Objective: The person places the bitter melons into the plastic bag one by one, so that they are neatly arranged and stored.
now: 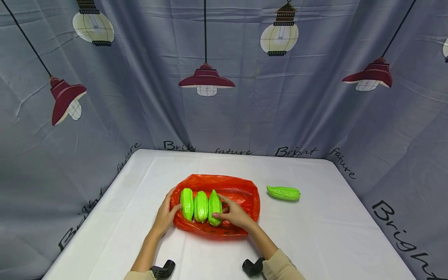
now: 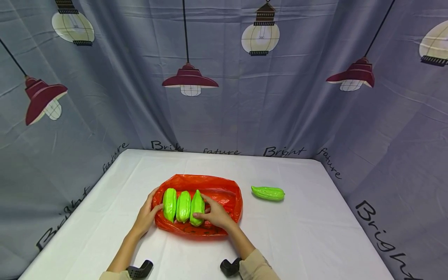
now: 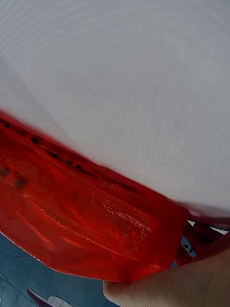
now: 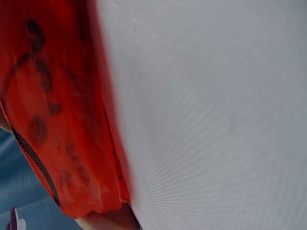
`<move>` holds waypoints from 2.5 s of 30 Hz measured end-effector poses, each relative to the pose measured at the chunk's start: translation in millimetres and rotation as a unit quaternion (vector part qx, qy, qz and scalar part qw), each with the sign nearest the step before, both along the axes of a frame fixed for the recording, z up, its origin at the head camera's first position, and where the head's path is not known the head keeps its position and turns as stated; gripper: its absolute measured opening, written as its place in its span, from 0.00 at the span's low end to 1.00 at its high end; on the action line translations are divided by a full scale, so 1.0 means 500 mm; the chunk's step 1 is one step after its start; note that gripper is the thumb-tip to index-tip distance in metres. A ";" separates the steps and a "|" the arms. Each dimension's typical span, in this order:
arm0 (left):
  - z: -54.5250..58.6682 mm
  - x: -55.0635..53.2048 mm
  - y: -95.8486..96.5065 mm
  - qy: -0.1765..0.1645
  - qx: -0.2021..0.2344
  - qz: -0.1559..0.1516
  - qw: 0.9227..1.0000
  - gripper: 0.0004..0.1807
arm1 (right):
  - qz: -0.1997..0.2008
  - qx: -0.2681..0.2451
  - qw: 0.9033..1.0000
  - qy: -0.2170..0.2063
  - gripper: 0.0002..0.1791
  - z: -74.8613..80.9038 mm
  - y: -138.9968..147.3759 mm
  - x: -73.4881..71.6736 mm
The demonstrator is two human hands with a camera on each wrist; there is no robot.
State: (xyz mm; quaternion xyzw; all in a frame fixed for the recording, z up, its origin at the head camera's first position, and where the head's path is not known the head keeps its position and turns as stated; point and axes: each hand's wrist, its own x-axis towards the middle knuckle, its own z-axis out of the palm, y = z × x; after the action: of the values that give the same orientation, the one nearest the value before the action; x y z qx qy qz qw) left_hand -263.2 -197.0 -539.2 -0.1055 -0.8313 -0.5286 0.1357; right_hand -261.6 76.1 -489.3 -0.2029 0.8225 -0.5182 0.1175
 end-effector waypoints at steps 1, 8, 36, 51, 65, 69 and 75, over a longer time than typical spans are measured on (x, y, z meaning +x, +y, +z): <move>0.000 0.000 0.000 0.000 0.001 0.000 1.000 0.34 | 0.000 0.000 1.000 0.000 0.41 -0.010 0.001 -0.006; 0.005 -0.001 0.000 -0.001 0.005 0.000 1.000 0.34 | 0.010 0.001 1.000 0.001 0.44 -0.029 0.008 -0.020; -0.001 0.003 -0.002 -0.002 0.001 -0.006 1.000 0.34 | 0.151 -0.049 0.987 0.032 0.38 0.096 0.200 -0.001; 0.000 0.001 -0.001 -0.004 -0.004 -0.003 1.000 0.34 | 0.116 0.019 0.990 0.077 0.38 0.151 0.419 -0.047; -0.001 -0.002 0.000 -0.008 0.002 -0.003 1.000 0.35 | 0.158 0.073 0.982 0.075 0.41 0.181 0.508 -0.109; -0.002 0.000 0.000 -0.004 0.010 -0.006 1.000 0.35 | 0.191 0.066 0.978 0.044 0.39 0.171 0.523 -0.128; 0.004 0.004 0.001 -0.010 0.000 -0.001 1.000 0.34 | 0.190 0.065 0.980 0.006 0.41 0.140 0.532 -0.151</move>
State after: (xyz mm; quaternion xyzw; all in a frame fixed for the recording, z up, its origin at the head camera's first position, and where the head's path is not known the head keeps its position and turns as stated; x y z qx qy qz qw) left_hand -261.3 -196.6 -537.4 -0.1006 -0.8324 -0.5299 0.1270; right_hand -336.9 342.2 -419.4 -0.3507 0.8016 -0.4305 0.2218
